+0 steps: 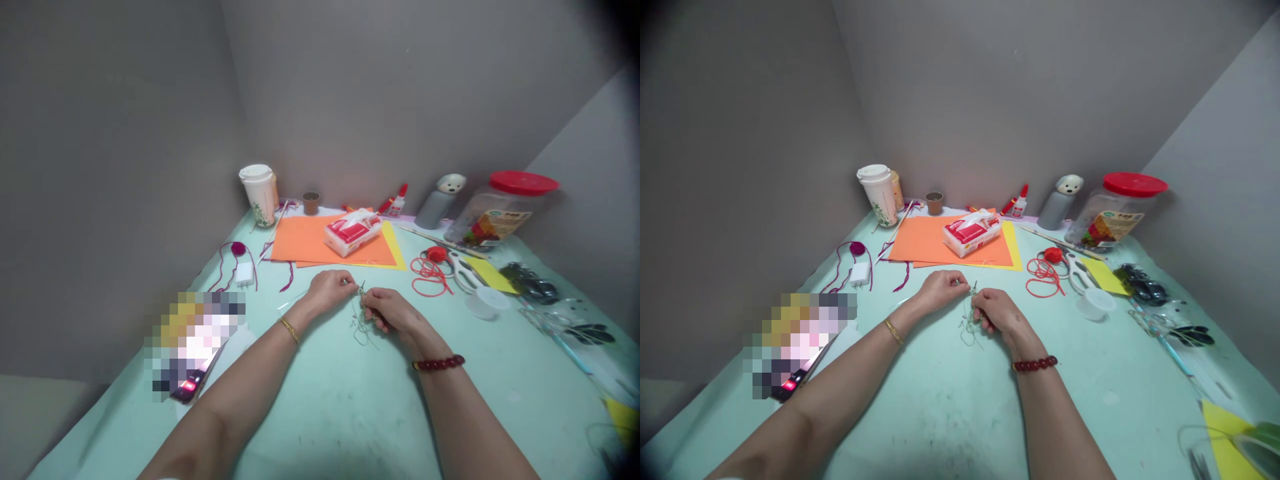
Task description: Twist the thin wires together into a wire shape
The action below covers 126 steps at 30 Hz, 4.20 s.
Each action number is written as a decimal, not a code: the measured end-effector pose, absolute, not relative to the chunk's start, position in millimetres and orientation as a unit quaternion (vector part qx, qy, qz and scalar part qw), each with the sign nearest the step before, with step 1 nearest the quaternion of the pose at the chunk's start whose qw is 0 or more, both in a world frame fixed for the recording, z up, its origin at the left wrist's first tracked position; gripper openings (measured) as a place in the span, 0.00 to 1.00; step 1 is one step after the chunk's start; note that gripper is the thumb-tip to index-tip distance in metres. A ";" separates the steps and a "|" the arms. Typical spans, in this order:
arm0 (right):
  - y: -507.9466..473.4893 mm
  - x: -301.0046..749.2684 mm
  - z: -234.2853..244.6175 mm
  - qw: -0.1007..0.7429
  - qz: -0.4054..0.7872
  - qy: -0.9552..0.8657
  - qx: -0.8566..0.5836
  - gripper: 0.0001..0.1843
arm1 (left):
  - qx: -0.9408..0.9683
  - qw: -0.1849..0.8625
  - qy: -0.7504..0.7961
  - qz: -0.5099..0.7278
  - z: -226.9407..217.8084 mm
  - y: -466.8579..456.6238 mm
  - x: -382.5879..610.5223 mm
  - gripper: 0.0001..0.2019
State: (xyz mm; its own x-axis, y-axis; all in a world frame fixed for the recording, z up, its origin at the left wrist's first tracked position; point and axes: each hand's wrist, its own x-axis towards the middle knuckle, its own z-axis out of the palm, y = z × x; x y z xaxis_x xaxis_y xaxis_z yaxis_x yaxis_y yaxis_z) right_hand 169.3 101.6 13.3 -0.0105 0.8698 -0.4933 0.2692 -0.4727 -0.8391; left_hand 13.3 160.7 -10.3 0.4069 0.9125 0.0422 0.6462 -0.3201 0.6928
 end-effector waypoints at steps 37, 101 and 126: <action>102.6 169.4 13.5 0.271 0.570 -0.432 -0.644 0.10 | 0.840 0.201 0.430 0.262 -18.4 143.5 16.5 0.08; 101.1 239.7 22.0 0.143 0.178 -0.526 -0.819 0.02 | 0.794 0.145 0.589 -0.037 57.9 147.9 -44.2 0.12; 105.4 181.1 6.1 0.250 0.351 -0.567 -0.702 0.04 | 0.837 0.228 0.484 0.117 23.8 139.6 -7.2 0.07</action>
